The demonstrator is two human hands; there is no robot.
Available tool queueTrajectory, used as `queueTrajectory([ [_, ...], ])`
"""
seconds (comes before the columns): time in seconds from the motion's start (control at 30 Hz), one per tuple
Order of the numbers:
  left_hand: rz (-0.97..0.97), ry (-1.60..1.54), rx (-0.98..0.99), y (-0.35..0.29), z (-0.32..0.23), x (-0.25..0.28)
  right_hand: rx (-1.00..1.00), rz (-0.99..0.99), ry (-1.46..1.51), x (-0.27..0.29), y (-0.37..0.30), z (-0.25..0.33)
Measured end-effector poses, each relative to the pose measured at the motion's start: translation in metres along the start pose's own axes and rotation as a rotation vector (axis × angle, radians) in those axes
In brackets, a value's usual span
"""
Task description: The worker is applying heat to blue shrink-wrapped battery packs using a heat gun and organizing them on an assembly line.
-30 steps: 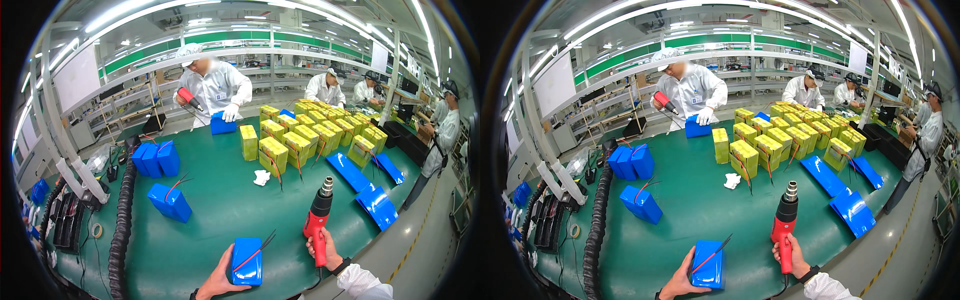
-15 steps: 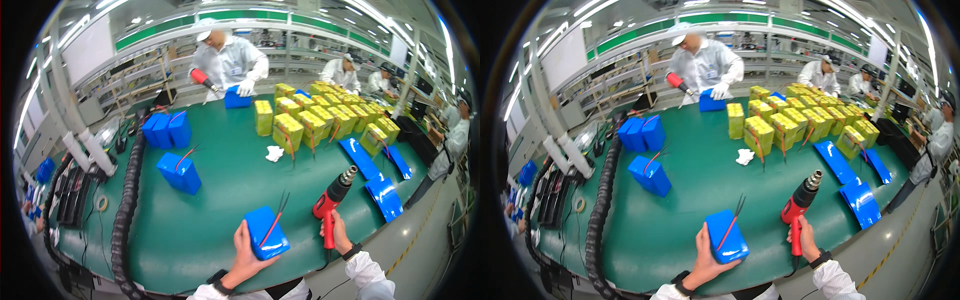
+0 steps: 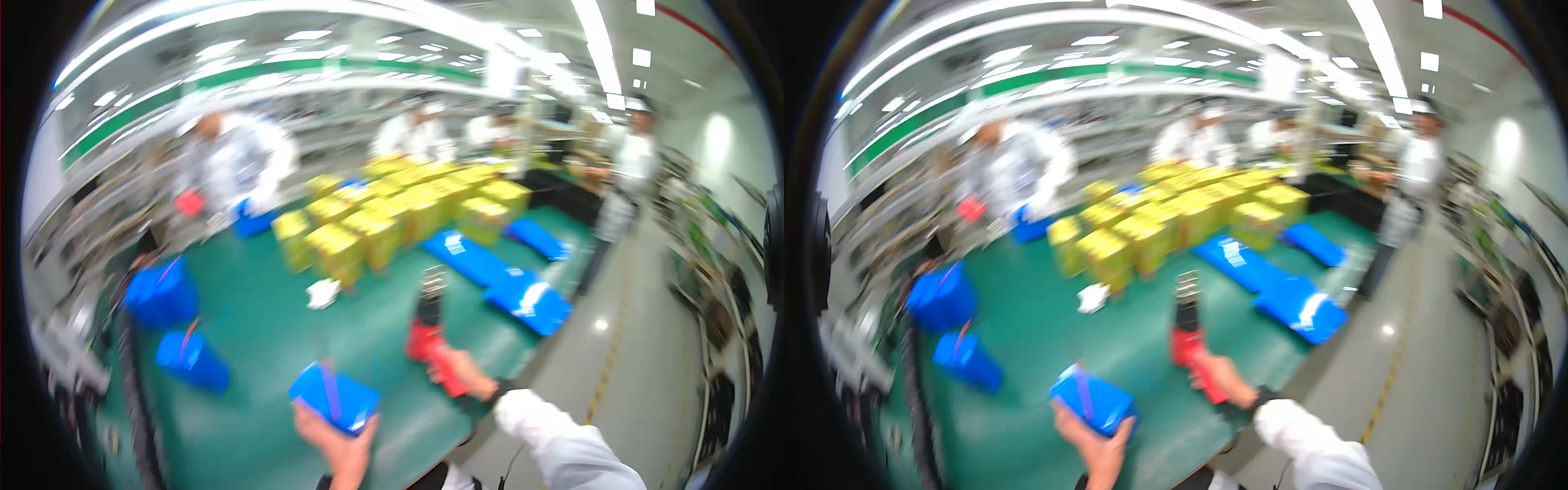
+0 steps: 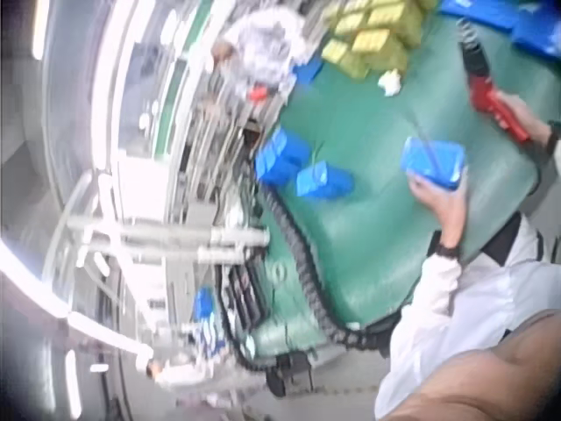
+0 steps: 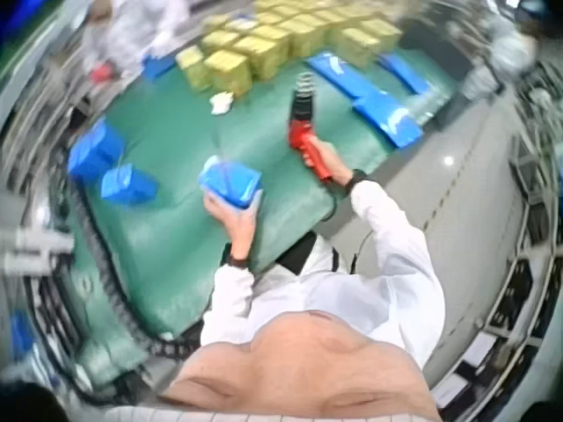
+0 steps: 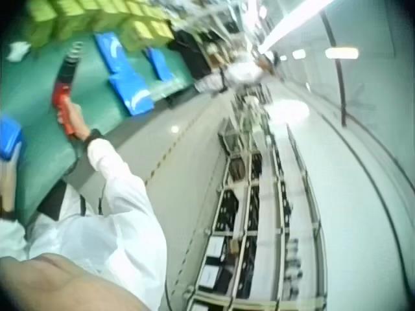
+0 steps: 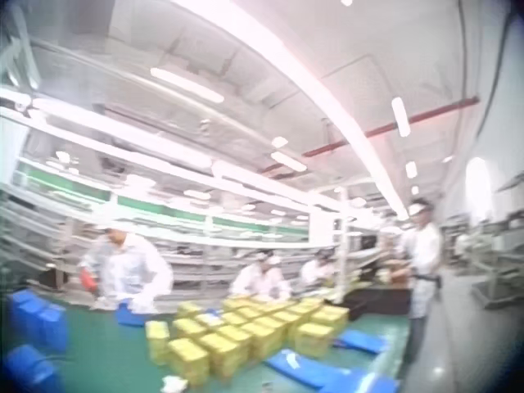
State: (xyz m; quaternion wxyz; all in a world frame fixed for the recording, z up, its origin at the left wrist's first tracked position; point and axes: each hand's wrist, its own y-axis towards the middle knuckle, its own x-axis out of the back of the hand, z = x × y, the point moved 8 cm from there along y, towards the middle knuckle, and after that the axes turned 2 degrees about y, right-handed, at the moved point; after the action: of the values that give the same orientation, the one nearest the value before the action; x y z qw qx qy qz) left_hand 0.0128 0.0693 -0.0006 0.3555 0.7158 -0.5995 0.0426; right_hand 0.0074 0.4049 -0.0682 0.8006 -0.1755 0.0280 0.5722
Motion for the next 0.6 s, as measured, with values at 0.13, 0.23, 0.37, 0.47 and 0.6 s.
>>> queueTrajectory([
  [0.13,-0.051,0.034,0.0,0.012,-0.007,0.004,0.073,0.2,0.058,0.004,0.001,-0.004],
  [0.23,-0.065,0.039,-0.014,0.019,-0.01,-0.009,0.16,0.219,-0.042,0.015,-0.01,0.007],
  [0.37,-0.06,0.015,0.002,0.025,-0.007,-0.008,0.15,0.299,-0.069,0.01,-0.019,0.011],
  [0.47,-0.141,0.071,-0.056,0.028,-0.005,-0.002,0.16,0.301,-0.07,0.008,-0.013,0.015],
  [0.6,-0.314,0.243,-0.101,0.031,-0.025,0.007,0.091,0.277,-0.104,0.011,0.011,0.009],
])
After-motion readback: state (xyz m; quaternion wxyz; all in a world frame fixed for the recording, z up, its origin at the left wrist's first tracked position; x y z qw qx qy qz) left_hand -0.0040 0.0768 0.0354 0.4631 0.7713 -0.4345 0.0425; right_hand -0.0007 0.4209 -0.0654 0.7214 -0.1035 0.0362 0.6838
